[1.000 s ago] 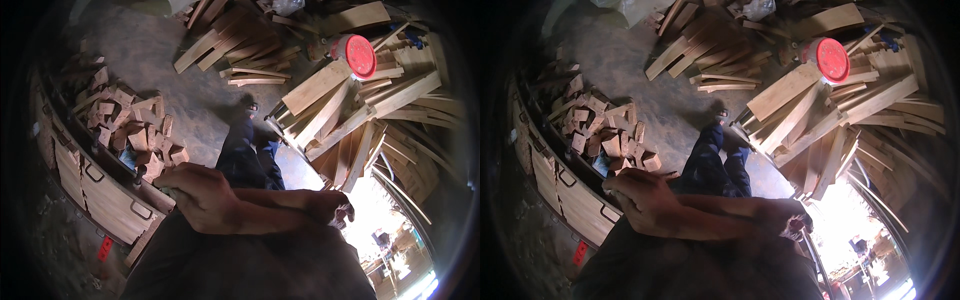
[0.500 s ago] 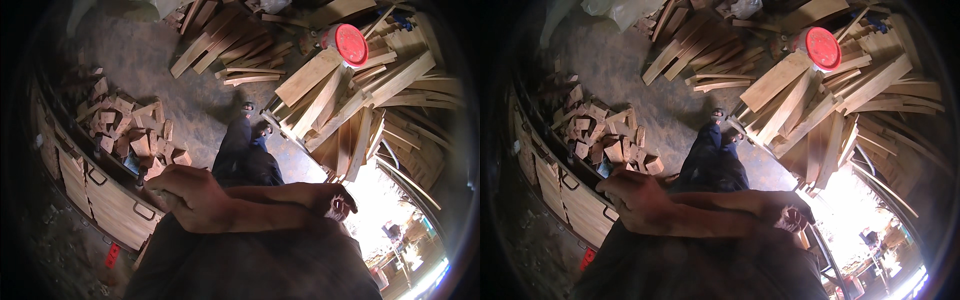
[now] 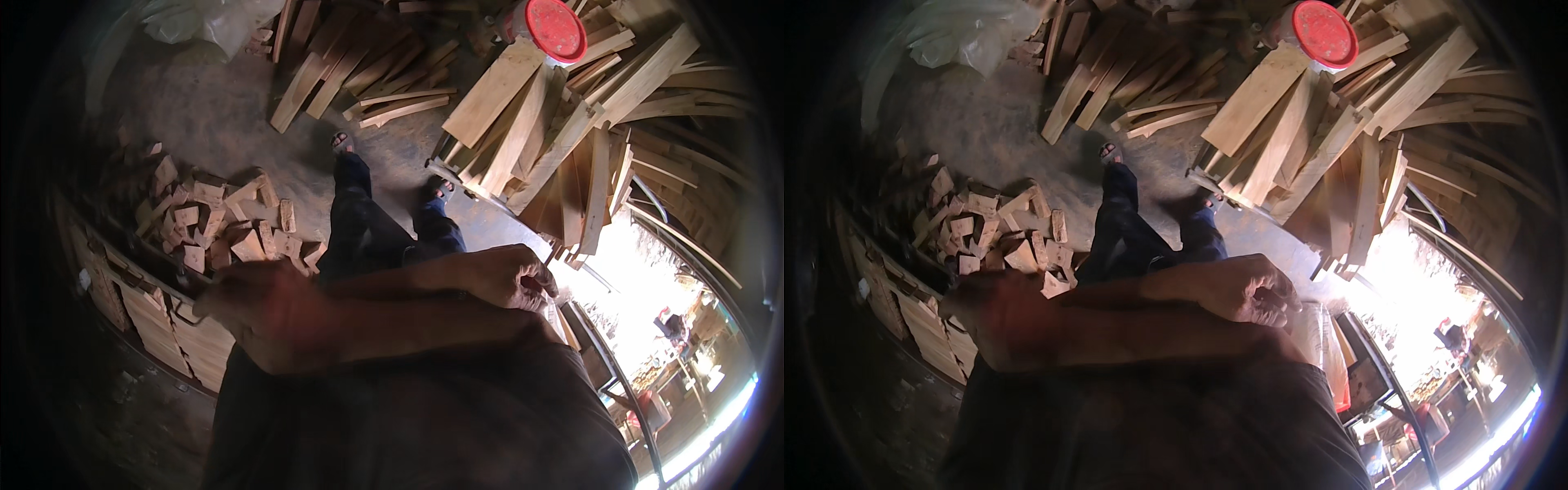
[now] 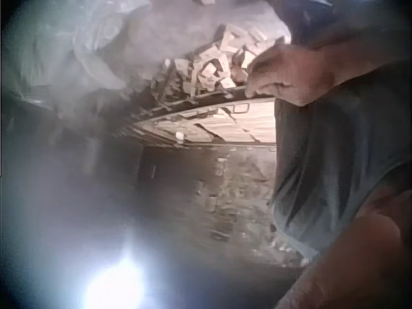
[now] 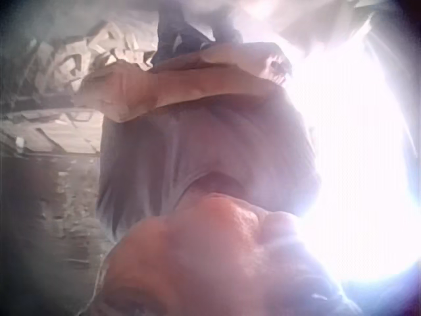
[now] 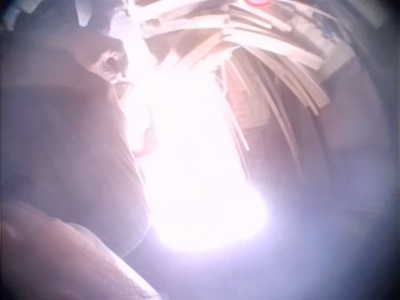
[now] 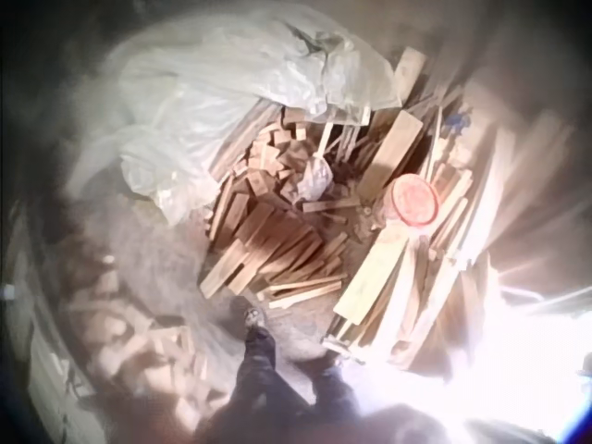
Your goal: The person applies glue to the edges of thin wooden strips using a brush and places them into a curved wooden mold. The person repeatedly picks up strips, applies glue, and stacks them in the mold.
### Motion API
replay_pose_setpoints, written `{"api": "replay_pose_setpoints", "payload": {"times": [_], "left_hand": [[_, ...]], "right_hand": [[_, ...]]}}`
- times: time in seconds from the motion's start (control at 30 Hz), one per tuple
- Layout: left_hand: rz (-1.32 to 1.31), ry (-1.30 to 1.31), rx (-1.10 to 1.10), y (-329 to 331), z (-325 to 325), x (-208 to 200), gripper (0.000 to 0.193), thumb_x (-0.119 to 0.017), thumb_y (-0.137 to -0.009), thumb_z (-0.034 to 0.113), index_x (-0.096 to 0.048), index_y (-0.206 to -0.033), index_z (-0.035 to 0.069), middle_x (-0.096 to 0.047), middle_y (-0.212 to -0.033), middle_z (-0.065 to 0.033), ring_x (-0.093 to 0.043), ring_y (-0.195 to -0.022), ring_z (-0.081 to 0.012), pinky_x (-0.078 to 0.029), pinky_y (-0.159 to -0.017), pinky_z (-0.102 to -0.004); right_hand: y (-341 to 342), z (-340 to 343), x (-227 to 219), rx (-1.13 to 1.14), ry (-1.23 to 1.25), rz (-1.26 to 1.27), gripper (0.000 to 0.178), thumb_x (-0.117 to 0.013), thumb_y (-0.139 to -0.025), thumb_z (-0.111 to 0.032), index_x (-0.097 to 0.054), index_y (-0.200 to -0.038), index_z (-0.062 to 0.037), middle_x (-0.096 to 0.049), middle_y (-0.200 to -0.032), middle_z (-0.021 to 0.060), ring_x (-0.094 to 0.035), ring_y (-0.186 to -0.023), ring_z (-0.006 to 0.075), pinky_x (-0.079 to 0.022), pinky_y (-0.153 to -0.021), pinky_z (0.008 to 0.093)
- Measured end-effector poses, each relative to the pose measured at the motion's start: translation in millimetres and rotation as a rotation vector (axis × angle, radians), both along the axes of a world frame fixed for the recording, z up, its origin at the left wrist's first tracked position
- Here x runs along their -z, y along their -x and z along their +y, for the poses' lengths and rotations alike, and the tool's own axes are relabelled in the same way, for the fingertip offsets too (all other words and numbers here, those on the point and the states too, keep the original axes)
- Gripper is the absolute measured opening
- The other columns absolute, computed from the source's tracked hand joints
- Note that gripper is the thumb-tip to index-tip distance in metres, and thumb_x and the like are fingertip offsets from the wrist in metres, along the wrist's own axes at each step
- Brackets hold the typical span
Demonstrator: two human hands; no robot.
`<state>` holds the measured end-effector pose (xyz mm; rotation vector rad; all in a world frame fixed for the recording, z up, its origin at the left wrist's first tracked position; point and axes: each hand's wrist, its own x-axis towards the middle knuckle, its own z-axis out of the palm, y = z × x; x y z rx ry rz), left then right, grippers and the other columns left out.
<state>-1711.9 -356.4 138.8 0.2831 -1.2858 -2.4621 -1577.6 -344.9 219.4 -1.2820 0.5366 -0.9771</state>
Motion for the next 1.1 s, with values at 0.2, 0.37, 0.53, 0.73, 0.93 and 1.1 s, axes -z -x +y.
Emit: {"api": "replay_pose_setpoints", "payload": {"times": [0.2,0.37,0.53,0.73,0.93,1.1], "left_hand": [[0.154,-0.297,0.034,-96,-47,16,0.028,-0.07,-0.087,0.011,-0.063,-0.112,0.0,-0.068,-0.101,-0.0081,-0.062,-0.094,-0.0132,-0.049,-0.083,-0.0264],[0.007,-0.126,0.155,-163,-75,26,0.031,-0.069,-0.088,0.015,-0.063,-0.116,0.002,-0.068,-0.098,-0.0071,-0.061,-0.087,-0.0128,-0.048,-0.079,-0.0259],[-0.531,0.114,0.237,-253,-86,77,0.042,-0.068,-0.083,0.024,-0.062,-0.117,-0.001,-0.065,-0.071,-0.0054,-0.059,-0.064,-0.012,-0.046,-0.063,-0.0267],[-0.961,0.215,-0.211,-411,-44,177,0.041,-0.062,-0.089,0.014,-0.054,-0.126,-0.002,-0.057,-0.074,-0.0037,-0.055,-0.068,-0.0107,-0.047,-0.066,-0.027],[-1.18,-0.036,-0.216,-515,65,227,0.042,-0.059,-0.09,0.016,-0.052,-0.127,0.0,-0.061,-0.075,-0.0062,-0.059,-0.07,-0.0152,-0.049,-0.067,-0.0291],[-1.075,-0.166,-0.362,-550,139,213,0.036,-0.057,-0.091,0.019,-0.056,-0.121,0.0,-0.063,-0.073,-0.0064,-0.061,-0.068,-0.0178,-0.049,-0.063,-0.0303]], "right_hand": [[-95,-55,17,-0.012,0.0,0.054,0.02,-0.06,-0.076,-0.001,-0.06,-0.096,-0.0025,-0.062,-0.083,0.0131,-0.063,-0.083,0.0299,-0.05,-0.069,0.0394],[-152,-91,15,-0.095,-0.034,0.152,0.022,-0.059,-0.075,-0.001,-0.061,-0.097,-0.002,-0.062,-0.085,0.0136,-0.064,-0.085,0.0297,-0.051,-0.071,0.0385],[-186,-107,40,-0.134,-0.058,0.273,0.025,-0.059,-0.075,0.0,-0.061,-0.1,-0.0011,-0.064,-0.088,0.0144,-0.065,-0.088,0.0297,-0.052,-0.073,0.0383],[-193,-114,71,-0.222,-0.16,0.46,0.028,-0.059,-0.075,0.0,-0.062,-0.103,-0.0015,-0.065,-0.094,0.0154,-0.065,-0.091,0.0301,-0.051,-0.079,0.0427],[-181,-114,94,-0.24,-0.125,0.608,0.022,-0.057,-0.082,-0.005,-0.065,-0.102,-0.0068,-0.067,-0.098,0.0117,-0.065,-0.092,0.0301,-0.052,-0.081,0.0387],[-168,-98,113,-0.146,-0.201,0.586,0.019,-0.056,-0.083,-0.006,-0.065,-0.1,-0.006,-0.067,-0.097,0.0126,-0.065,-0.092,0.0312,-0.052,-0.081,0.0392]]}}
